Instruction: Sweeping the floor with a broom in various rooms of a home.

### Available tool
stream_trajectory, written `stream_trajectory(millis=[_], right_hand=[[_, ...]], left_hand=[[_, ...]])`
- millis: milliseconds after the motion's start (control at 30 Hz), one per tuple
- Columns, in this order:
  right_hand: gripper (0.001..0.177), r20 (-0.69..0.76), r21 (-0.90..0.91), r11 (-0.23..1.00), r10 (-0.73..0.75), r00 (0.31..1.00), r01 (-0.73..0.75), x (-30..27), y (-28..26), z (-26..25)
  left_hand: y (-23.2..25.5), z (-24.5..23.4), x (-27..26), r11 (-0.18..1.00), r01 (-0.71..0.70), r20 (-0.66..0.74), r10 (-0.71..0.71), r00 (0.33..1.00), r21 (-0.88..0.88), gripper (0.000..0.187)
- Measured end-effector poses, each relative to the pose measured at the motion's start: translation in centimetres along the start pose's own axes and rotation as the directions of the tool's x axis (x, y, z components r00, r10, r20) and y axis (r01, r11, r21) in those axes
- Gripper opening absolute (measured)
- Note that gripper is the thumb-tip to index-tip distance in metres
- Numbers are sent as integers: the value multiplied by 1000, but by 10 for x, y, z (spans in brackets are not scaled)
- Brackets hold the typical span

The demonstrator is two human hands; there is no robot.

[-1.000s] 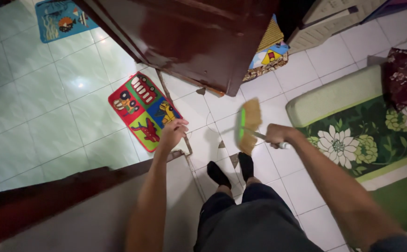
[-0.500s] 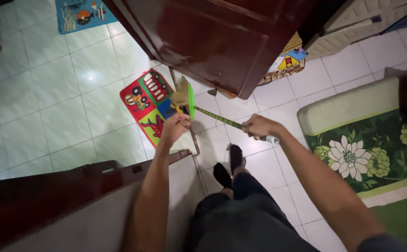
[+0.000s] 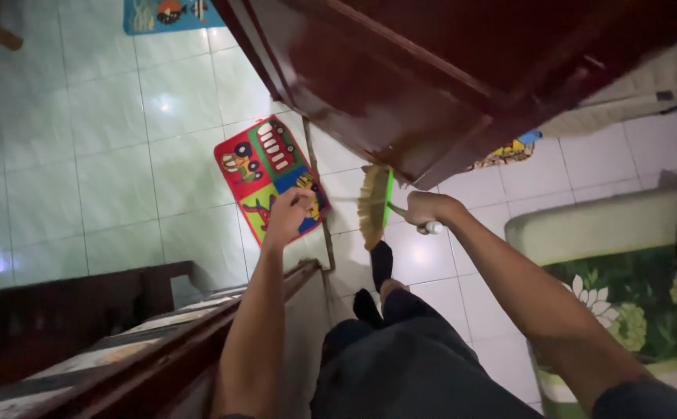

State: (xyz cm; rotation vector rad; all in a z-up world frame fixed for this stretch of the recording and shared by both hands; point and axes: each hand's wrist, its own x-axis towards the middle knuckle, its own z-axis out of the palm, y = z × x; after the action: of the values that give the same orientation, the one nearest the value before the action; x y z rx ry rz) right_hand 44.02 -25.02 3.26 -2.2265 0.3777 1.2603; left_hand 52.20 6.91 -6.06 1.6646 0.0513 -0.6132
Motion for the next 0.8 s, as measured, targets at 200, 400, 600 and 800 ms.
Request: stream_trajectory(millis=[200, 400, 600, 800], right_hand=[[40, 92, 312, 950, -31, 995, 1, 52, -37, -42], [30, 195, 156, 987, -71, 978, 40, 108, -71, -72], [25, 120, 30, 961, -278, 953, 276, 146, -97, -72], [17, 69, 236, 924, -326, 943, 302, 119, -128, -115]], left_hand=[[-25, -28, 46, 999, -15, -67, 17, 998, 28, 23], [-22, -50, 58, 999, 13, -162, -18, 987, -31, 21], [17, -73, 31, 991, 66, -235, -92, 968, -116, 19], [-14, -93, 54, 988, 127, -247, -146, 958, -91, 22]])
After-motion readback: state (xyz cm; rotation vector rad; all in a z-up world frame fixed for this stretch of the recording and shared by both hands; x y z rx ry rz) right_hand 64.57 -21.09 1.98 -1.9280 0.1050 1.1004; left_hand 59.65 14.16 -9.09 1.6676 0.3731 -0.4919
